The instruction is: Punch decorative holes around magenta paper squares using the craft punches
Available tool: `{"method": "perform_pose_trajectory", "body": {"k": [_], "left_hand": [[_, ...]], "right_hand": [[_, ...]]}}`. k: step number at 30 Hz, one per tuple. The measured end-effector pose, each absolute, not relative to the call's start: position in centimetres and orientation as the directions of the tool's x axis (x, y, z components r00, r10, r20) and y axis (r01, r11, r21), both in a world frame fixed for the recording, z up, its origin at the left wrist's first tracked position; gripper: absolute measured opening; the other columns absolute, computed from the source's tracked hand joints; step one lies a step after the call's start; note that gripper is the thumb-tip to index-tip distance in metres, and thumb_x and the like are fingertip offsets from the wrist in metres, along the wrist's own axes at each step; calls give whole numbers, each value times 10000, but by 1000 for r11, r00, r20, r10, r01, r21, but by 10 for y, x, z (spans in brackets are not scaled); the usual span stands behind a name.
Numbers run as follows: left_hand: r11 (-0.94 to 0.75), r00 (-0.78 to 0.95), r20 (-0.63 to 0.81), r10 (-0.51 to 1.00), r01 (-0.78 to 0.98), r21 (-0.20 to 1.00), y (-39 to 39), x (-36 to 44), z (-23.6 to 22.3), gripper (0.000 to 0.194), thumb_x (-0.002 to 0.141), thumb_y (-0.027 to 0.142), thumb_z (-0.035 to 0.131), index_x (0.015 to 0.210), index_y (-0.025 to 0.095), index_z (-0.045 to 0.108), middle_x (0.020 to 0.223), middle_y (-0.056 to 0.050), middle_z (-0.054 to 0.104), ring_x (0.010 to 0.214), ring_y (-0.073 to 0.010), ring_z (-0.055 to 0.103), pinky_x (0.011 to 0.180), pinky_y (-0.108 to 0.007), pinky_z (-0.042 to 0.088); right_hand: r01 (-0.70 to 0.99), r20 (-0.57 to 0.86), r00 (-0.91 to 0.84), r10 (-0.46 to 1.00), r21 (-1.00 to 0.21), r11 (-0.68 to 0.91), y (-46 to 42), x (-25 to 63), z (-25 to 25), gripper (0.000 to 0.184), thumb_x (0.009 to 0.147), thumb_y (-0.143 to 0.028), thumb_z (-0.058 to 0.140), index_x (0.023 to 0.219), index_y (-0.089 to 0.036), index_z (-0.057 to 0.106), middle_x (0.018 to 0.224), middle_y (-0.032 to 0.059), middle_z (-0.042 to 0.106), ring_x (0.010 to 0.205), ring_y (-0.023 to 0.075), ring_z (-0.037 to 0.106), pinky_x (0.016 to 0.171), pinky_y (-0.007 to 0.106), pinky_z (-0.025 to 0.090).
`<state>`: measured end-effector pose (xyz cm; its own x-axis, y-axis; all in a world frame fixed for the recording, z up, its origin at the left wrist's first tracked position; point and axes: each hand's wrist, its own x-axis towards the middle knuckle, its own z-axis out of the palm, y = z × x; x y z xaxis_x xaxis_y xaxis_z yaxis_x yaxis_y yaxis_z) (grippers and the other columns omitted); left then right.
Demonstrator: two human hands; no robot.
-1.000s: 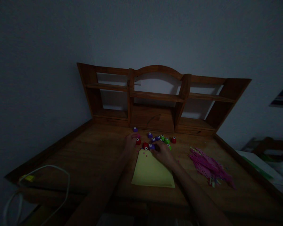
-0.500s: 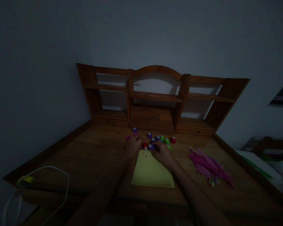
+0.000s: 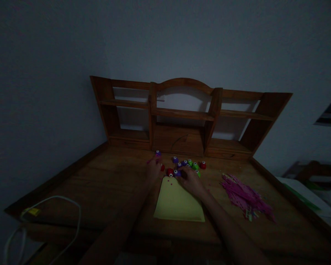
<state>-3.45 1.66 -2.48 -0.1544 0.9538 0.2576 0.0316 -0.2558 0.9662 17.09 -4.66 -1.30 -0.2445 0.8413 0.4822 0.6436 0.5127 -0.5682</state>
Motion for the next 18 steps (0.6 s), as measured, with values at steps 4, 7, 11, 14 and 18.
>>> {"method": "perform_pose_trajectory", "body": {"k": [4, 7, 11, 14, 18], "left_hand": [[-275, -303, 290, 908, 92, 957, 19, -35, -26, 166, 742, 135, 570, 853, 203, 673, 848, -45, 691, 881, -201, 640, 792, -324, 497], [-319, -340, 328, 881, 82, 944, 19, -34, -22, 234, 769, 116, 510, 890, 195, 694, 979, -57, 707, 1003, -203, 629, 949, -369, 451], [-421, -428, 423, 799, 105, 901, 12, -35, -8, 281, 838, 160, 468, 992, 210, 698, 1105, -67, 689, 1087, -219, 605, 1002, -399, 426], [-491, -431, 510, 745, 162, 856, 6, -35, 3, 287, 894, 258, 465, 1064, 195, 686, 1137, -89, 679, 1081, -235, 609, 975, -397, 446], [-472, -423, 488, 764, 150, 869, 2, -32, 10, 296, 883, 333, 527, 1078, 182, 690, 1115, -107, 688, 1001, -243, 645, 878, -377, 498]], "right_hand": [[643, 479, -248, 842, -568, 513, -47, 171, -13, 302, 760, -160, 667, 1059, -201, 655, 1060, 76, 685, 993, 245, 616, 884, 356, 459], [637, 483, -249, 840, -571, 517, -47, 172, -14, 307, 767, -147, 652, 1070, -193, 651, 1075, 76, 684, 991, 239, 618, 882, 351, 461], [643, 480, -248, 842, -568, 514, -47, 172, -15, 321, 757, -131, 656, 1071, -197, 654, 1086, 73, 684, 997, 243, 618, 890, 355, 458], [640, 479, -252, 841, -569, 516, -47, 171, -14, 324, 765, -136, 651, 1082, -203, 650, 1086, 68, 684, 990, 241, 620, 886, 350, 461], [672, 474, -226, 851, -556, 488, -47, 169, -14, 299, 768, -157, 657, 1062, -216, 659, 1047, 66, 693, 965, 245, 623, 858, 343, 468]]}}
